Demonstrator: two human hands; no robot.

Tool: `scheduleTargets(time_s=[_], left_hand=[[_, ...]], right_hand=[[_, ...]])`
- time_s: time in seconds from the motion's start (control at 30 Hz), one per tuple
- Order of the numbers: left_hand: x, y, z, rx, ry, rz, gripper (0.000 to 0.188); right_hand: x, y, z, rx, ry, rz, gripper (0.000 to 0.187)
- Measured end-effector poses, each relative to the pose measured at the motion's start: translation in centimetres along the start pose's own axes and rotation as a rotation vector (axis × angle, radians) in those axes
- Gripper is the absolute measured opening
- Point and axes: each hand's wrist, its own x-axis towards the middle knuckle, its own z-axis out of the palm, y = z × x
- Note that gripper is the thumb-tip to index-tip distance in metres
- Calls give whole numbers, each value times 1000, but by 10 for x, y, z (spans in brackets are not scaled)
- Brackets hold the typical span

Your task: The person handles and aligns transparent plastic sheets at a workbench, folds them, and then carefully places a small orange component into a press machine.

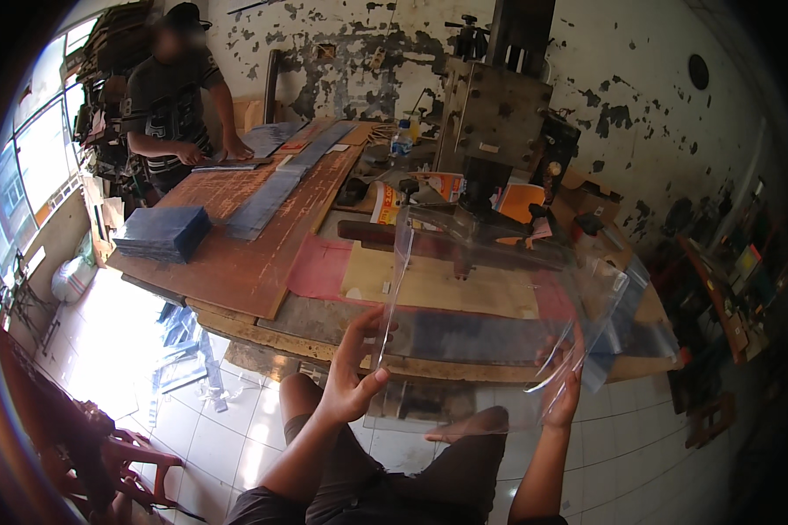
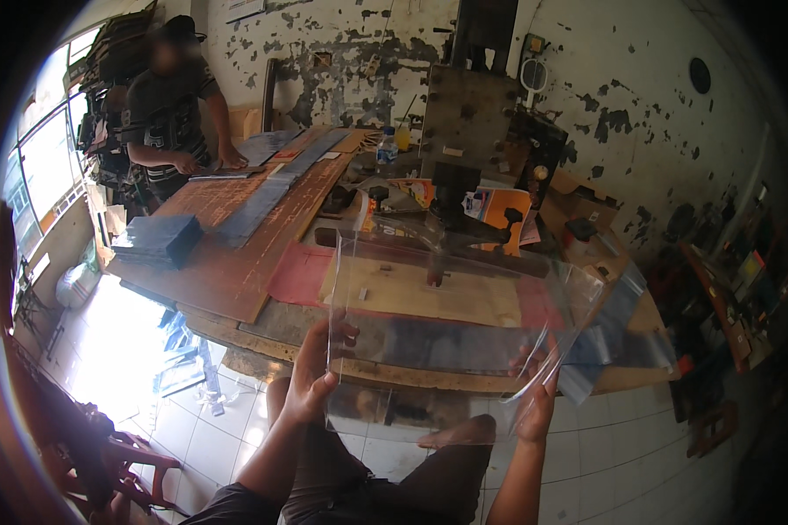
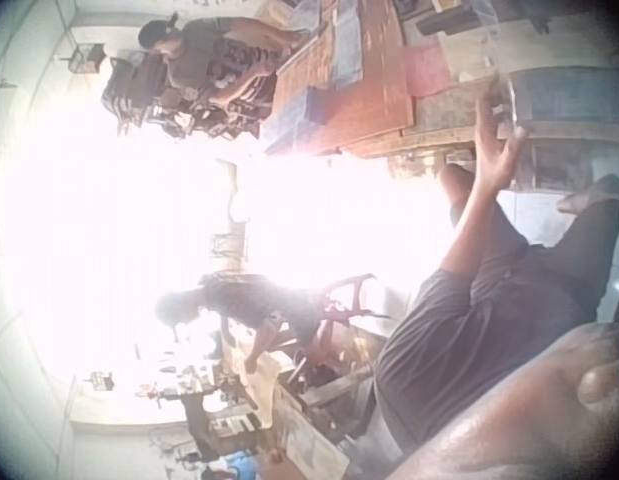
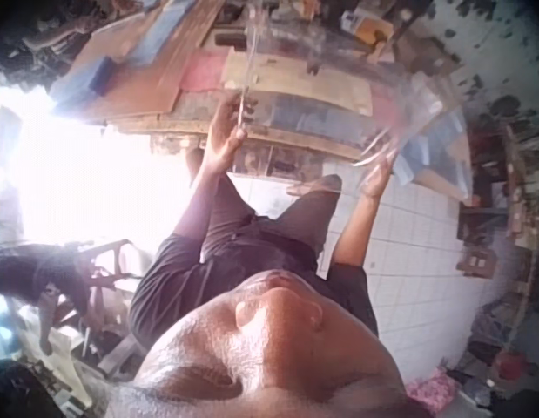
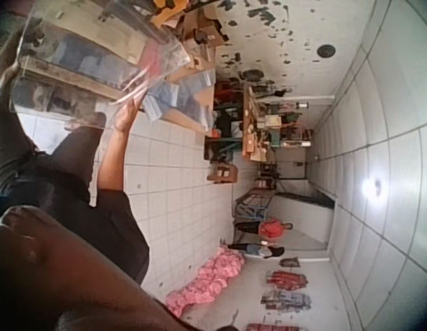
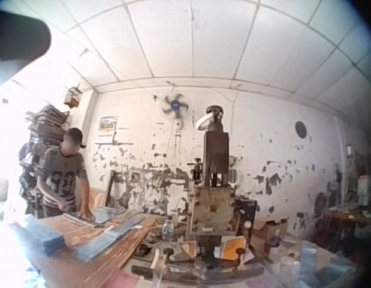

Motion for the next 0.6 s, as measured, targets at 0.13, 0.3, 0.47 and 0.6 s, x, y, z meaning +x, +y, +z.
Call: scheduleTargets(time_s=[0.13, 0.3, 0.47, 0.6], left_hand=[[-1, 9, 7, 15, 29, -37, 105], [-6, 12, 6, 53, -1, -40, 97], [-10, 15, 7, 38, -3, -51, 93], [-11, 15, 8, 20, 4, -61, 92]], right_hand=[[-2, 3, -6, 40, -7, 5, 108], [-4, 3, 1, -19, 62, 12, 106], [-7, 11, -8, -2, 30, 34, 104], [-10, 11, -5, 20, 51, 54, 104]])
